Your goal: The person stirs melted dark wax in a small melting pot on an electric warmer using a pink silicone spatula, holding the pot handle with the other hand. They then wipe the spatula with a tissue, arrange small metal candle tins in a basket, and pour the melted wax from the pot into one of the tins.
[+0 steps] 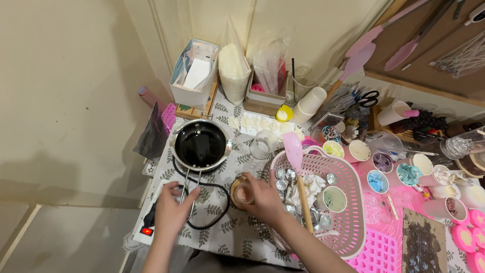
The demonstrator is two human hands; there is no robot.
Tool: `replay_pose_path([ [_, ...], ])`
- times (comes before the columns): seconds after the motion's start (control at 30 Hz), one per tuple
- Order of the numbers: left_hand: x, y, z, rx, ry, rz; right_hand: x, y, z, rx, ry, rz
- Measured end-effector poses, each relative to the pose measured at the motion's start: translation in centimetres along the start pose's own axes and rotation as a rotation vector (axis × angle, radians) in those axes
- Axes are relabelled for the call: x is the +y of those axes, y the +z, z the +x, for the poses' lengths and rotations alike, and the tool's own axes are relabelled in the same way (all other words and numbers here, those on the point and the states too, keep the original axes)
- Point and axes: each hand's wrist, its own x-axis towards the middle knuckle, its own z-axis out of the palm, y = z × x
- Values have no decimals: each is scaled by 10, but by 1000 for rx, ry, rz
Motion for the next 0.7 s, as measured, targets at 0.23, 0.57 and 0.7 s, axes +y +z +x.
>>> replay_pose_path([
  [0.23,-12,21,21,-697,-583,-844,-15,-12,4,-135,243,-224],
  [0.57,-4,26,13,-653,-587,-961,-8,-15,-8,-42,353,-155],
  [0.7,-11,16,-1,-657,-550,-914,-5,-14,-18,92,340,-49],
])
